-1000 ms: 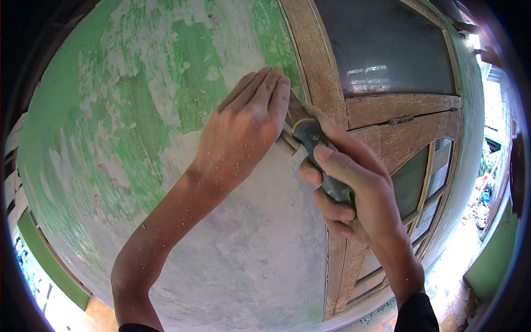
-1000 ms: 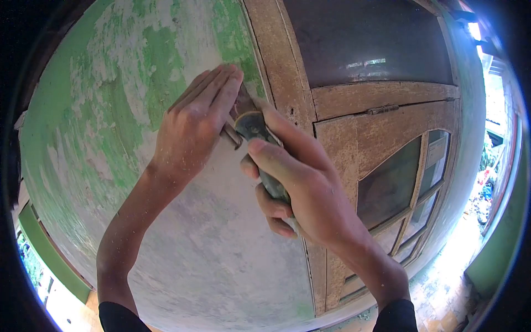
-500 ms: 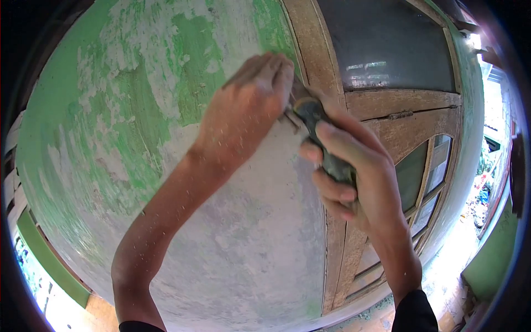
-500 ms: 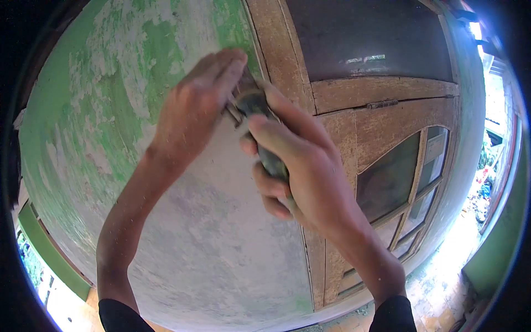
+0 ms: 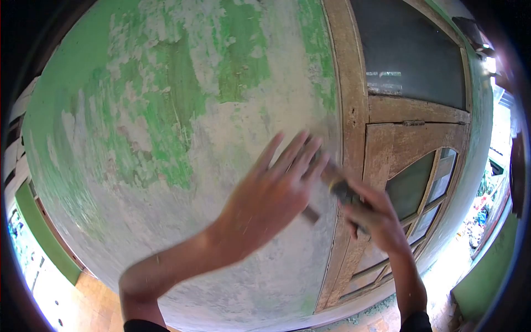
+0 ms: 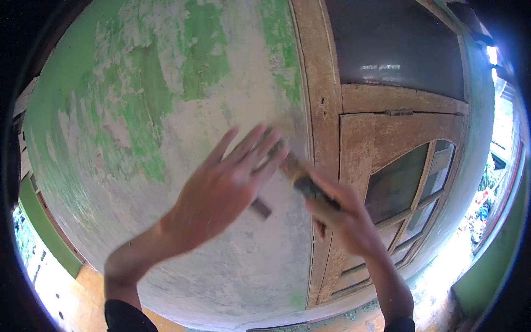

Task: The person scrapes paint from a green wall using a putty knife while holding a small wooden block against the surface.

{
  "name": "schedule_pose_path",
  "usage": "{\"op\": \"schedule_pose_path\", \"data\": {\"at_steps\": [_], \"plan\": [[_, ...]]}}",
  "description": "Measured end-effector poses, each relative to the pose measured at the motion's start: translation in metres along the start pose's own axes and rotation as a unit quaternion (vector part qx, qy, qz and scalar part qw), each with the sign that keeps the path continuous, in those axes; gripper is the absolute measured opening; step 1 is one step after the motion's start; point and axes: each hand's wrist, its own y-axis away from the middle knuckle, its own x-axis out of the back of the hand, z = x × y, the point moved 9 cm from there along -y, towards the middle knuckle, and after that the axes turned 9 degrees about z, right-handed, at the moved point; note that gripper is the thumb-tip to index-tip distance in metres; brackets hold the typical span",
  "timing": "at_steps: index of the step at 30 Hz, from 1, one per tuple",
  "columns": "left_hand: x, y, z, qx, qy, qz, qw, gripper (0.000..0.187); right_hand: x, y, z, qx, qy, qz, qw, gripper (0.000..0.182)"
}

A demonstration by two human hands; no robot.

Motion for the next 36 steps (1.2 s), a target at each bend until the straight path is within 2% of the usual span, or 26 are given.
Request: {"op": "schedule_pose_path", "data": {"at_steps": [1, 2, 3, 4, 5, 6, 8, 9, 11, 12, 14, 15, 17, 18, 20, 21, 23, 26, 29, 33, 35, 36], "plan": [[0.010, 0.018, 0.003, 0.004, -0.001, 0.000, 1.000, 0.061, -0.006, 0.009, 0.008, 0.001, 0.066, -0.031, 0.997, 0.062], [0.014, 0.036, -0.002, 0.054, 0.022, -0.034, 0.998, 0.061, -0.013, 0.014, 0.015, 0.000, 0.132, -0.063, 0.989, 0.062], [0.014, 0.052, -0.010, 0.104, 0.046, -0.069, 0.991, 0.062, -0.018, 0.015, 0.014, -0.002, 0.133, -0.067, 0.989, 0.062], [0.014, 0.064, -0.015, 0.108, 0.045, -0.069, 0.991, 0.062, -0.024, 0.016, -0.006, 0.098, 0.173, -0.046, 0.979, 0.061], [0.012, 0.079, -0.034, 0.176, 0.010, -0.066, 0.982, 0.062, -0.031, 0.021, -0.026, 0.197, 0.211, -0.022, 0.957, 0.060], [0.010, 0.093, -0.049, 0.242, -0.024, -0.061, 0.968, 0.062, -0.037, 0.019, -0.034, 0.196, 0.213, -0.022, 0.957, 0.060], [0.000, 0.107, -0.053, 0.254, -0.031, -0.050, 0.965, 0.063, -0.047, 0.008, -0.065, 0.256, 0.314, 0.023, 0.914, 0.053], [-0.002, 0.111, -0.056, 0.266, -0.040, -0.042, 0.962, 0.064, -0.053, 0.003, -0.075, 0.257, 0.320, 0.027, 0.912, 0.053], [-0.001, 0.112, -0.056, 0.271, -0.020, -0.023, 0.962, 0.064, -0.062, -0.010, -0.091, 0.253, 0.415, 0.055, 0.872, 0.046], [0.001, 0.112, -0.057, 0.279, -0.003, -0.009, 0.960, 0.063, -0.065, -0.016, -0.100, 0.254, 0.419, 0.058, 0.870, 0.046], [0.002, 0.112, -0.057, 0.277, 0.002, -0.001, 0.961, 0.063, -0.068, -0.024, -0.127, 0.313, 0.477, 0.108, 0.814, 0.041], [0.002, 0.113, -0.057, 0.276, 0.004, 0.004, 0.961, 0.062, -0.069, -0.037, -0.136, 0.310, 0.481, 0.110, 0.813, 0.041], [0.001, 0.115, -0.058, 0.277, 0.010, 0.003, 0.961, 0.063, -0.065, -0.050, -0.169, 0.370, 0.467, 0.198, 0.778, 0.038], [0.000, 0.116, -0.060, 0.278, 0.011, 0.001, 0.960, 0.064, -0.067, -0.045, -0.175, 0.371, 0.470, 0.200, 0.776, 0.038], [0.000, 0.118, -0.061, 0.276, 0.022, 0.011, 0.961, 0.066, -0.063, -0.042, -0.159, 0.229, 0.502, 0.169, 0.817, 0.037], [0.000, 0.118, -0.062, 0.273, 0.029, 0.020, 0.961, 0.069, -0.062, -0.037, -0.150, 0.229, 0.506, 0.172, 0.813, 0.037], [-0.001, 0.119, -0.062, 0.273, 0.036, 0.028, 0.961, 0.072, -0.061, -0.023, -0.144, 0.334, 0.490, 0.193, 0.782, 0.037], [-0.003, 0.119, -0.061, 0.274, 0.046, 0.041, 0.960, 0.078, -0.064, -0.039, -0.166, 0.337, 0.532, 0.189, 0.753, 0.037], [-0.003, 0.120, -0.061, 0.279, 0.057, 0.043, 0.958, 0.083, -0.067, -0.061, -0.184, 0.291, 0.543, 0.205, 0.760, 0.038], [-0.004, 0.122, -0.064, 0.278, 0.071, 0.061, 0.956, 0.086, -0.076, -0.035, -0.178, 0.305, 0.583, 0.181, 0.731, 0.039], [-0.005, 0.123, -0.064, 0.277, 0.072, 0.064, 0.956, 0.086, -0.073, -0.038, -0.169, 0.193, 0.607, 0.168, 0.752, 0.041], [-0.004, 0.123, -0.064, 0.275, 0.069, 0.066, 0.957, 0.086, -0.070, -0.041, -0.167, 0.189, 0.607, 0.170, 0.753, 0.041]]}}
